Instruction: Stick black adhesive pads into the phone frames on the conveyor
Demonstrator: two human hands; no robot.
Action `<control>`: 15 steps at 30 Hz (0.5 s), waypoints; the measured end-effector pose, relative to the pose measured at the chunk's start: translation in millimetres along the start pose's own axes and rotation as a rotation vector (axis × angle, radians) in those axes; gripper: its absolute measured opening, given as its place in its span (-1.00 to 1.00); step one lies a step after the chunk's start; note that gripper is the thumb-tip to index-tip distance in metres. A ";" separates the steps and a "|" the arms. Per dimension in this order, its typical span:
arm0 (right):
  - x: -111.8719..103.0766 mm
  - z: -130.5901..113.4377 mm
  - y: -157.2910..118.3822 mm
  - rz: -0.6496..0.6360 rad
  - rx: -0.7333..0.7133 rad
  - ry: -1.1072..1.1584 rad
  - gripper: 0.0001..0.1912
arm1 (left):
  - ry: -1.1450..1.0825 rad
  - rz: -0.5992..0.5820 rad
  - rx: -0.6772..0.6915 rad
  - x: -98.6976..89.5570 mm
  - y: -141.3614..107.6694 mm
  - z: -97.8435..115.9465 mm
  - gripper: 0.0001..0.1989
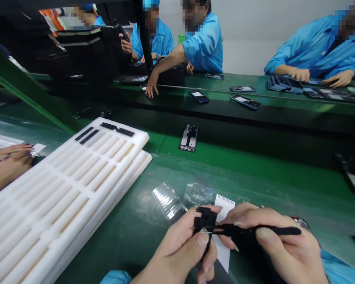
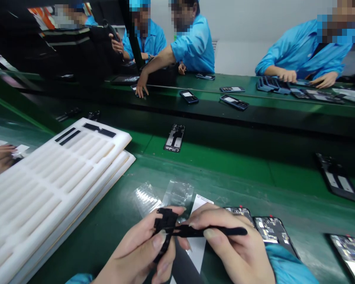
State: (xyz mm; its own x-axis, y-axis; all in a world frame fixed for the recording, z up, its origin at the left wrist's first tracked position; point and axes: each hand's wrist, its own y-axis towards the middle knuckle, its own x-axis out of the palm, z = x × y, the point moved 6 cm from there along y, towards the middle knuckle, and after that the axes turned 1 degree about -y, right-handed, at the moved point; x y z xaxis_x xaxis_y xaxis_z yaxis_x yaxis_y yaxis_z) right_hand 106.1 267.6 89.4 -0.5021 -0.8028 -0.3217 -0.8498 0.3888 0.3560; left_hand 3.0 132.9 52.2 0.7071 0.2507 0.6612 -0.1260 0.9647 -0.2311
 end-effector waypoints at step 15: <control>-17.1 -1.3 -16.4 0.245 0.077 -0.055 -0.80 | -0.122 0.206 0.000 -6.7 2.8 3.0 -0.62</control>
State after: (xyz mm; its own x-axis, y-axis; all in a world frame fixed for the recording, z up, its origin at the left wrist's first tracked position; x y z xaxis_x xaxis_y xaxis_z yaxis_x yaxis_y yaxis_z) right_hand 128.9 274.4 90.2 -0.7009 -0.6551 -0.2822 -0.7101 0.6037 0.3623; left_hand -4.1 134.1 49.2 0.5772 0.4496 0.6816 -0.2587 0.8924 -0.3696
